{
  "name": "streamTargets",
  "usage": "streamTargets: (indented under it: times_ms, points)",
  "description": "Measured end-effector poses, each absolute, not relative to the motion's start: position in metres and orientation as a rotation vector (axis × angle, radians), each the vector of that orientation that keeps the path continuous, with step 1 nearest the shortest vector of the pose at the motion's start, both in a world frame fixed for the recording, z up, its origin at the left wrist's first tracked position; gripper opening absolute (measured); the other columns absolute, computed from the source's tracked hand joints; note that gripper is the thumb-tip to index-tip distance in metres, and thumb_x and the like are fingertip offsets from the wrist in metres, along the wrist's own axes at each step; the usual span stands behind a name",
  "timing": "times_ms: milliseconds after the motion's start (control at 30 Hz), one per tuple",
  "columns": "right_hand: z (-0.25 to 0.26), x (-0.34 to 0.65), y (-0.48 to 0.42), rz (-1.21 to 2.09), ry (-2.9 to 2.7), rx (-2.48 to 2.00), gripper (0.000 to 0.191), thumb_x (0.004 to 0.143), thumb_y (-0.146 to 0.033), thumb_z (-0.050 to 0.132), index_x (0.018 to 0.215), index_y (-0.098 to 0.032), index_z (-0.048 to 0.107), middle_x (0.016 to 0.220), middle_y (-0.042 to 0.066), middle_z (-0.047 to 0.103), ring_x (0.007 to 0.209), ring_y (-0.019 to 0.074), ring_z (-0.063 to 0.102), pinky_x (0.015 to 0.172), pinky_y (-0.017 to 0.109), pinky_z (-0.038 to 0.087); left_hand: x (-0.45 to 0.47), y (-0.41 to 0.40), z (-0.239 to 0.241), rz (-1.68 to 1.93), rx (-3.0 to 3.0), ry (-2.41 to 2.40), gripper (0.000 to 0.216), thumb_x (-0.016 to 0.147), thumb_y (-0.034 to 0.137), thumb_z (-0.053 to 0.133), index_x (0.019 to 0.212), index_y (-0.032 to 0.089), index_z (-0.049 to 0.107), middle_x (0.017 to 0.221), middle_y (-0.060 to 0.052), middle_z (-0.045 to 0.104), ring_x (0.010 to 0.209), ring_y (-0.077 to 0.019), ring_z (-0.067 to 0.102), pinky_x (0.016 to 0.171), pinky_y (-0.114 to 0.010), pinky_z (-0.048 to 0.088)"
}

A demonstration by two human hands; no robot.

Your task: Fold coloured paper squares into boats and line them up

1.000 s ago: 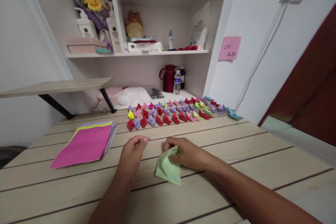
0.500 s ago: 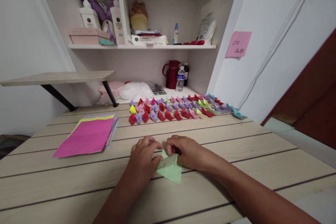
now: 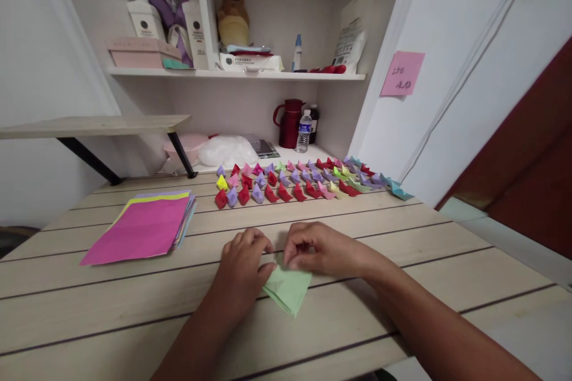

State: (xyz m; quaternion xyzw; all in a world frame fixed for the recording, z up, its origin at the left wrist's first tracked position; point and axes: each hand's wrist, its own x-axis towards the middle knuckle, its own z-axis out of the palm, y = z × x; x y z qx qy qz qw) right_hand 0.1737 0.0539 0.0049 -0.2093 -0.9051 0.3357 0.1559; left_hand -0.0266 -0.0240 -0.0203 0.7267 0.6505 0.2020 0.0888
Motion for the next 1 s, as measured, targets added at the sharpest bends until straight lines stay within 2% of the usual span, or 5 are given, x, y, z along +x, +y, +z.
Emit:
streamTargets:
  times_ms: [133, 300, 533, 767, 1000]
  points:
    - [-0.004, 0.166, 0.046, 0.901, -2.645, -0.578, 0.027, 0.074, -0.013, 0.076, 0.099, -0.024, 0.073, 0.1, 0.003, 0.064, 0.091, 0.0183, 0.061, 0.084, 0.028, 0.047, -0.019, -0.032, -0.02, 0.592, 2.187, 1.969, 0.032, 0.08, 0.013, 0.053, 0.108, 0.023, 0.064, 0.132, -0.011, 0.056, 0.128, -0.0269, 0.05, 0.101, -0.047, 0.04]
    - [-0.006, 0.184, 0.014, 0.74, -2.67, -0.589, 0.034, 0.083, -0.014, 0.067, 0.115, -0.026, 0.068, 0.124, 0.007, 0.063, 0.119, 0.0247, 0.053, 0.105, 0.04, 0.038, -0.009, -0.063, -0.03, 0.571, 2.257, 1.968, 0.043, 0.081, 0.011, 0.053, 0.122, 0.022, 0.061, 0.142, -0.012, 0.054, 0.13, -0.0279, 0.051, 0.104, -0.05, 0.042]
    - [-0.015, 0.225, -0.046, 0.689, -2.677, -0.7, 0.041, 0.094, -0.035, 0.06, 0.135, -0.032, 0.055, 0.143, 0.006, 0.053, 0.136, 0.0273, 0.041, 0.112, 0.045, 0.033, -0.021, -0.118, -0.051, 0.862, 2.991, 1.699, 0.035, 0.086, 0.025, 0.054, 0.121, 0.023, 0.06, 0.118, 0.0, 0.072, 0.105, -0.0187, 0.067, 0.087, -0.035, 0.049]
    - [-0.017, 0.24, -0.06, 0.765, -2.708, -0.64, 0.069, 0.081, -0.057, 0.07, 0.141, -0.033, 0.047, 0.149, 0.006, 0.047, 0.141, 0.0302, 0.034, 0.116, 0.046, 0.026, -0.008, -0.133, -0.047, 0.815, 3.026, 1.813, 0.044, 0.097, 0.043, 0.039, 0.128, 0.017, 0.056, 0.123, -0.005, 0.07, 0.112, -0.0204, 0.061, 0.095, -0.038, 0.038]
    - [-0.014, 0.241, -0.058, 0.878, -2.591, -0.713, 0.05, 0.087, -0.046, 0.068, 0.133, -0.032, 0.056, 0.14, 0.007, 0.056, 0.138, 0.0282, 0.039, 0.113, 0.045, 0.029, -0.007, -0.131, -0.047, 0.821, 2.997, 1.734, 0.039, 0.092, 0.044, 0.05, 0.123, 0.023, 0.061, 0.12, 0.001, 0.072, 0.11, -0.021, 0.061, 0.093, -0.039, 0.039]
